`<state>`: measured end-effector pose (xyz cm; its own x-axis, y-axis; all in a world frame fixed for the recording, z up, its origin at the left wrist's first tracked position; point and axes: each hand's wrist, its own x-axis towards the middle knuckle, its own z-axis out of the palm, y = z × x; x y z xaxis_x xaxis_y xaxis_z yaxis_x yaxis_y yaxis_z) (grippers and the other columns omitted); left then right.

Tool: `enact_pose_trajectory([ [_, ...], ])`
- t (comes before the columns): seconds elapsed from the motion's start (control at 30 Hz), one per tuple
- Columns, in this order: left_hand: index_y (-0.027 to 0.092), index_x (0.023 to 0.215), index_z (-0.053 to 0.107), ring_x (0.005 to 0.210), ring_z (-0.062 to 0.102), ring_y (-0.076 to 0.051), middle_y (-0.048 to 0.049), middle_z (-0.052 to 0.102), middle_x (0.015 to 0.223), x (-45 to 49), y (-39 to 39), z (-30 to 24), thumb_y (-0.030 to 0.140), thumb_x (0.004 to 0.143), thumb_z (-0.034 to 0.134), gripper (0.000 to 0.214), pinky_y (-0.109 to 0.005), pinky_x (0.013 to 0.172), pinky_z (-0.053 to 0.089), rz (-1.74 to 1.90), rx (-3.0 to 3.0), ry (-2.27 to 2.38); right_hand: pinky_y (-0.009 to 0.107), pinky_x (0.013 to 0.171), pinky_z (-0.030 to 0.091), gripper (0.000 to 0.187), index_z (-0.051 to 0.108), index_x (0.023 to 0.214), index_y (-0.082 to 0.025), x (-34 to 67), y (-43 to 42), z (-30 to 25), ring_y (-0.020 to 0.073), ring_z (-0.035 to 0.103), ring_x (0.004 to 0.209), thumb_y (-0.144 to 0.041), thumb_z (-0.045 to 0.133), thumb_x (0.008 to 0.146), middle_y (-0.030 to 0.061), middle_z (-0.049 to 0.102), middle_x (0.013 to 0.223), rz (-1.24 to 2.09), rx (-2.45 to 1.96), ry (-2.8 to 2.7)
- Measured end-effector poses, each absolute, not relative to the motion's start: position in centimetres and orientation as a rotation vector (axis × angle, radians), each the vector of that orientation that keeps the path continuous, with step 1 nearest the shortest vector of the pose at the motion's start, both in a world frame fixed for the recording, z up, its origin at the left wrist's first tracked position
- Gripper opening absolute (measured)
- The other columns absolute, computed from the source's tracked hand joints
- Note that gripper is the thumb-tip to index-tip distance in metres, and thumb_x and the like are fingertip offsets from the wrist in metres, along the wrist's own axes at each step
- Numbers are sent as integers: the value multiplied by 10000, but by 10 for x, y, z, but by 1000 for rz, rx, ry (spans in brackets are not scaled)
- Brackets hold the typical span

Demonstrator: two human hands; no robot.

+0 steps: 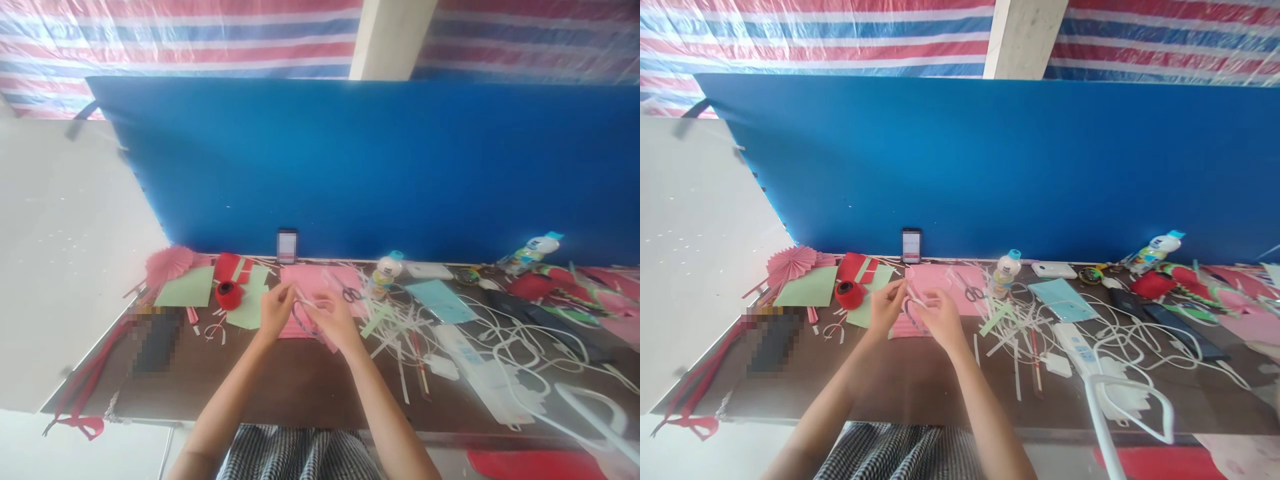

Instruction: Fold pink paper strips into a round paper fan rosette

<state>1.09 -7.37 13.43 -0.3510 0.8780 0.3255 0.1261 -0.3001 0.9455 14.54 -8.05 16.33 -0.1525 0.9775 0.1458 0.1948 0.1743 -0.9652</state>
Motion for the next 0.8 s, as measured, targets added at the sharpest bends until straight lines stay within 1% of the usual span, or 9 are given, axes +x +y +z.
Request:
enact_pose_trajectory([
  [0.1, 178, 877, 678, 759, 628, -179, -38, 688, 814, 4, -73, 141, 337, 734, 555, 246, -265, 715, 480, 1772, 1270, 1387, 250, 474, 468, 314, 596, 935, -200, 148, -88, 164, 149, 587, 577, -403, 607, 696, 8, 612, 677, 1152, -1133, -1674],
  [0.17, 174, 881, 678, 780, 628, -181, -48, 688, 834, -1, -73, 144, 340, 742, 549, 252, -262, 725, 479, 1804, 1251, 1416, 257, 511, 472, 331, 582, 992, -202, 149, -92, 164, 137, 570, 543, -396, 585, 723, -24, 573, 590, 1188, -1059, -1669],
  [0.27, 171, 887, 679, 781, 631, -185, -50, 690, 808, -8, -70, 146, 348, 746, 546, 263, -263, 718, 488, 1822, 1206, 1484, 252, 495, 463, 329, 580, 996, -190, 152, -96, 163, 116, 538, 475, -398, 566, 741, -45, 530, 549, 1250, -953, -1592],
  [0.37, 166, 913, 671, 807, 631, -192, -55, 690, 817, -14, -66, 142, 361, 742, 550, 287, -282, 731, 498, 1882, 1128, 1507, 242, 450, 450, 311, 607, 987, -190, 158, -99, 161, 116, 534, 463, -393, 540, 762, -18, 574, 598, 1205, -970, -1653],
  [0.43, 161, 919, 668, 830, 631, -195, -62, 688, 842, -16, -63, 138, 363, 730, 565, 295, -295, 754, 500, 1938, 1064, 1483, 267, 534, 488, 269, 632, 982, -213, 164, -100, 162, 162, 603, 626, -355, 505, 792, 28, 641, 731, 1033, -994, -1799],
  [0.5, 154, 917, 666, 833, 633, -196, -69, 686, 856, -19, -61, 136, 362, 721, 577, 299, -306, 767, 501, 1981, 1005, 1441, 308, 658, 501, 253, 636, 1006, -253, 170, -100, 163, 198, 617, 795, -291, 472, 817, 47, 664, 884, 779, -999, -2001],
  [0.57, 145, 922, 662, 819, 638, -198, -76, 683, 860, -23, -59, 137, 363, 716, 584, 310, -317, 760, 510, 2019, 940, 1396, 322, 718, 488, 291, 611, 1059, -292, 178, -99, 164, 204, 614, 851, -228, 449, 826, 41, 658, 967, 503, -1002, -2178],
  [0.67, 132, 928, 654, 818, 640, -203, -87, 680, 868, -32, -56, 138, 367, 703, 599, 330, -326, 747, 522, 2078, 806, 1335, 281, 668, 474, 371, 559, 1137, -308, 189, -96, 163, 183, 620, 794, -162, 411, 830, 37, 664, 942, 149, -1015, -2334],
  [0.8, 119, 914, 652, 836, 641, -206, -94, 677, 883, -42, -53, 139, 360, 686, 621, 333, -330, 761, 525, 2120, 669, 1288, 216, 519, 408, 465, 530, 1183, -287, 198, -91, 159, 128, 566, 590, -71, 376, 802, 33, 641, 712, -168, -1010, -2438],
])
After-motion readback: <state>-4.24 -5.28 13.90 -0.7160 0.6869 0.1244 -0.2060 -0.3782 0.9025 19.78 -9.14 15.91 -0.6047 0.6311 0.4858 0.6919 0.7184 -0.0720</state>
